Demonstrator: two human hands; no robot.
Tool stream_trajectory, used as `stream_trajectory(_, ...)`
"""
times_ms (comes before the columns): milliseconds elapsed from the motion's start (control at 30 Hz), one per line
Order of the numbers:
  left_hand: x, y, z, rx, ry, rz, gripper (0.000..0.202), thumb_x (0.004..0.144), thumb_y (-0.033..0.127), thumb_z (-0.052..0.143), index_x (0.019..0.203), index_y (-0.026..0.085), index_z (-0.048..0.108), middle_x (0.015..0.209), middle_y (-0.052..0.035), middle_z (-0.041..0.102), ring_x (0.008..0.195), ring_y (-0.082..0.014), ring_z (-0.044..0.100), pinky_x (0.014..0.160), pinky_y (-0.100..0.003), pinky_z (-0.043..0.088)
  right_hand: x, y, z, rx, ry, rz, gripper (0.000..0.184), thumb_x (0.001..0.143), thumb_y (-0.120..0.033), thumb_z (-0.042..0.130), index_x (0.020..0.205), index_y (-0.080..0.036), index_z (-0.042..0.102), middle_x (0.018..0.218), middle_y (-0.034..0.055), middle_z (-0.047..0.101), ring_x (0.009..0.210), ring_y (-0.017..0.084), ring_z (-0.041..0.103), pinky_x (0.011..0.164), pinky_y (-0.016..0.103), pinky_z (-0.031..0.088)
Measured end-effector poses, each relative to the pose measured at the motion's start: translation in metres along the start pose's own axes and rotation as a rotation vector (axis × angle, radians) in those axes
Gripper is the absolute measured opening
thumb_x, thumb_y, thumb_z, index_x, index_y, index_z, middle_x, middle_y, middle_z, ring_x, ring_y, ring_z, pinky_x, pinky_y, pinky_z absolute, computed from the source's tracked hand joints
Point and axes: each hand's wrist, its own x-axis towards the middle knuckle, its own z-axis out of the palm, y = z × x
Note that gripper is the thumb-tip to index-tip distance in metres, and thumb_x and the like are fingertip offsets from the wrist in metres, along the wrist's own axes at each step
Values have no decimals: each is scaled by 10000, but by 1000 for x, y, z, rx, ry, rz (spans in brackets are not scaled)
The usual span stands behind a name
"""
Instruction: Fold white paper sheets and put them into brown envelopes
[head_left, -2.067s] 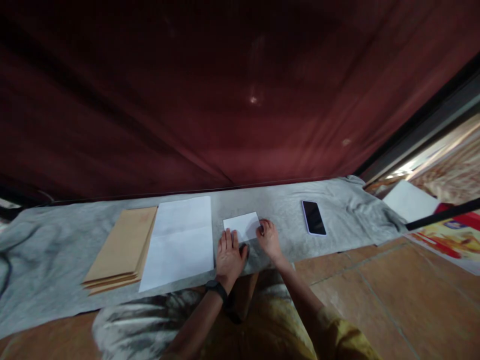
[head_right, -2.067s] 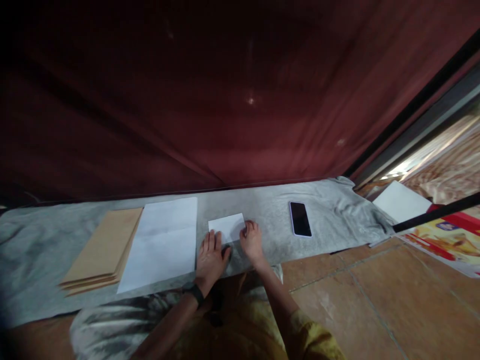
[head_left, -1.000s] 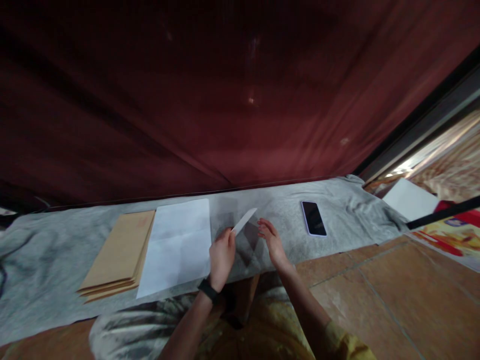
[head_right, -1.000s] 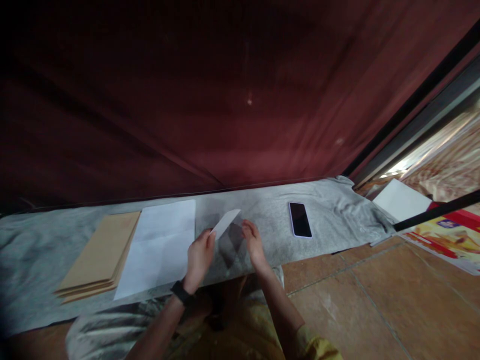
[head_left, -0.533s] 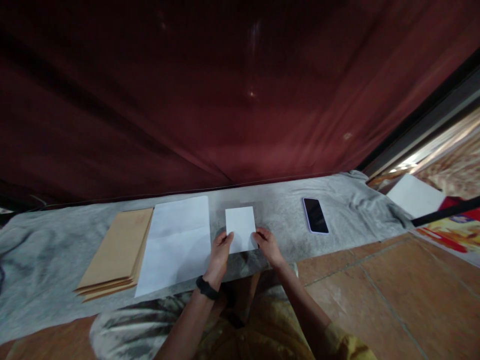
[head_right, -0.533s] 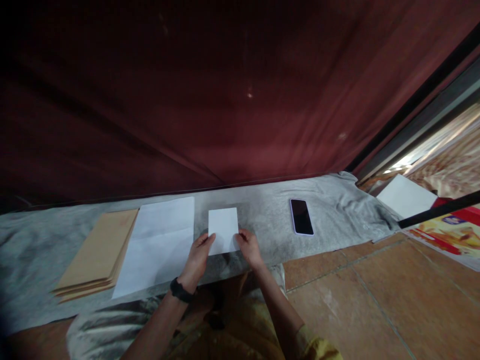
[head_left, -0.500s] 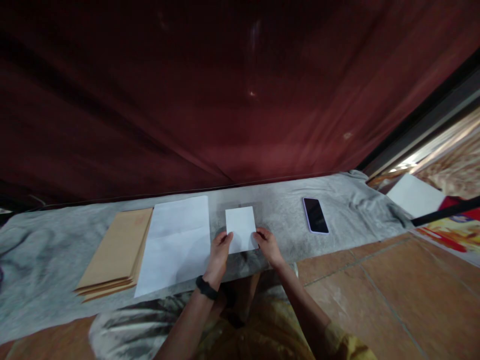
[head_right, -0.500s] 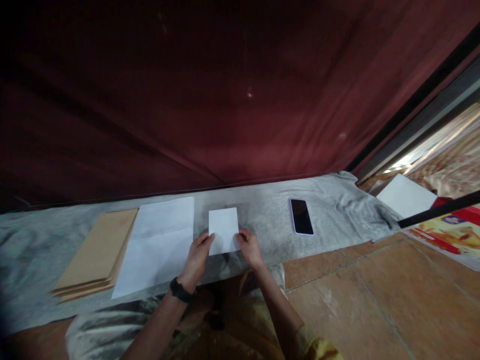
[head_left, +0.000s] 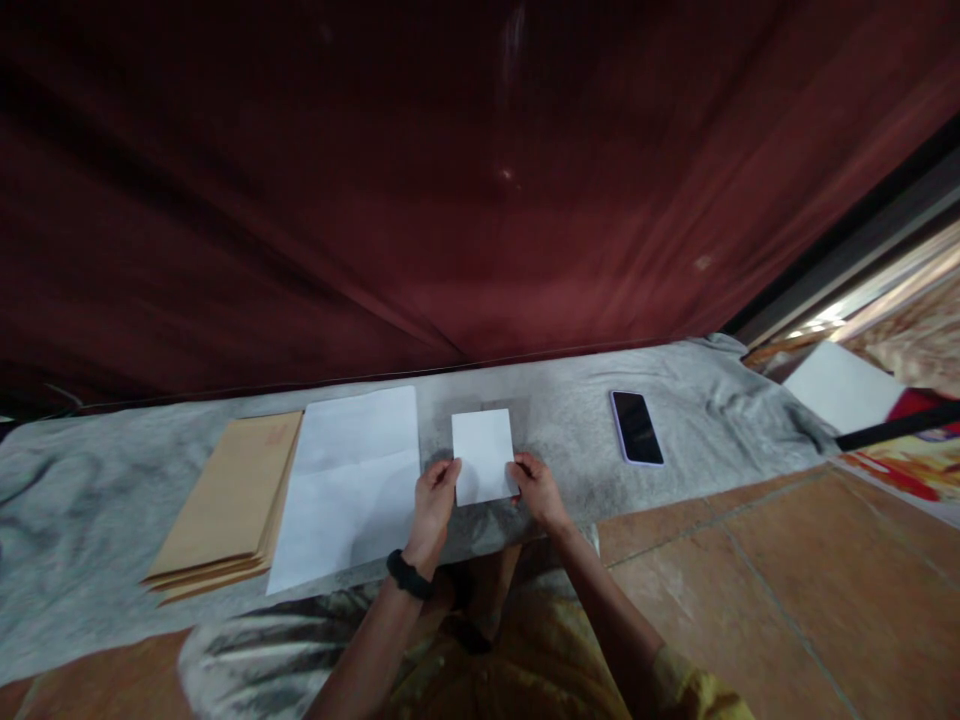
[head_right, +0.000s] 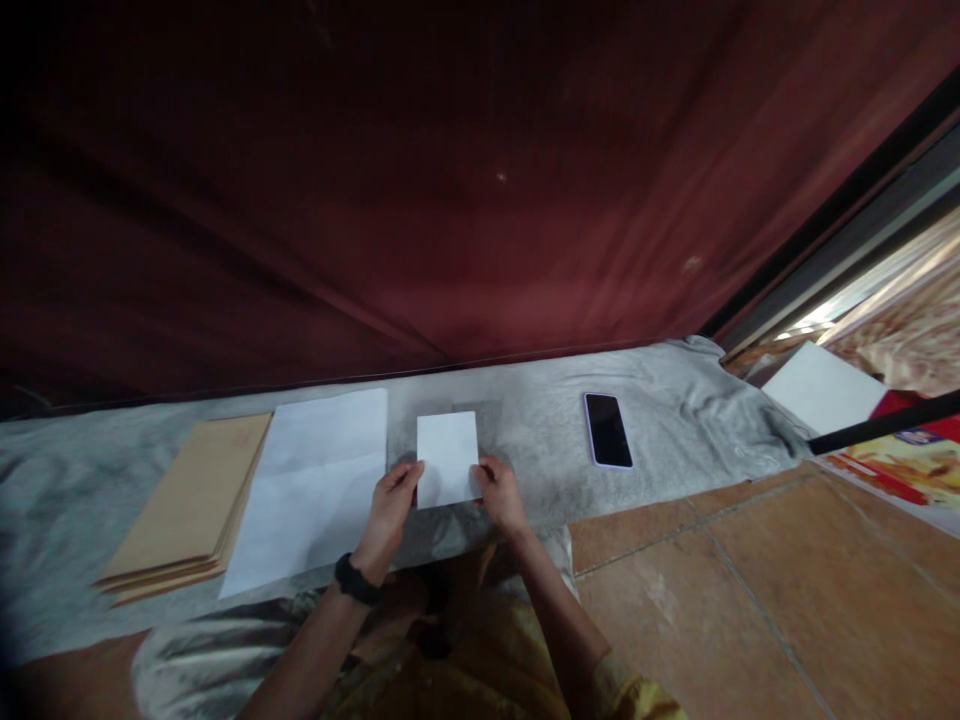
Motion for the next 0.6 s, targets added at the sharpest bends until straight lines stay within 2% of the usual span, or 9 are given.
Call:
stream_trajectory(100,-14,4,-2,37,-90,17,414,722,597,691,665,190,641,588,34,541,569,-132,478,566,-257,396,1,-2,2,29,12,-6,328,762,-506,614,871,-200,659,682,-15,578,597,153,529,447,243,465)
stream_trajectory(167,-23,8,-5,107,-119,66,403,773,587,664,701,191,665,575,35,534,560,-135,479,554,-254,400,2,-5,4,13,34,-52,330,788,-513,604,876,-201,664,720,-2,621,651,159,559,552,259,506)
stream_trajectory(233,-31,15,-10,221,-61,193,378,854,552,606,769,195,696,634,14,589,609,-151,530,599,-265,441,2,-9,4,-16,82,-110,339,810,-521,603,917,-208,675,834,27,681,783,184,614,723,298,542)
stream_trajectory(333,-34,27,-18,453,38,506,328,962,439,503,970,215,743,912,-53,700,876,-203,630,823,-319,506,0,-19,3,45,99,-95,461,834,-610,574,1050,-213,670,1066,86,711,1005,228,649,920,361,526)
stream_trajectory(400,-33,33,-23,615,30,669,342,1000,359,440,1137,231,726,1074,-78,705,1027,-224,620,943,-356,494,-2,-28,1,140,30,-38,606,868,-712,461,1130,-199,650,1143,123,705,1049,242,667,929,386,538)
stream_trajectory(500,-30,32,-26,822,-41,775,397,1010,254,390,1316,236,642,1205,-86,691,1092,-231,607,996,-377,492,-7,-39,-1,309,-71,20,723,889,-785,316,1144,-187,633,1145,149,712,1031,258,698,885,411,570)
stream_trajectory(600,-29,20,-24,972,-131,817,456,969,156,415,1376,255,595,1331,-73,651,1190,-244,582,1069,-398,464,-10,-42,-2,388,-75,50,630,867,-758,443,1077,-196,635,1067,134,734,958,262,717,842,419,591)
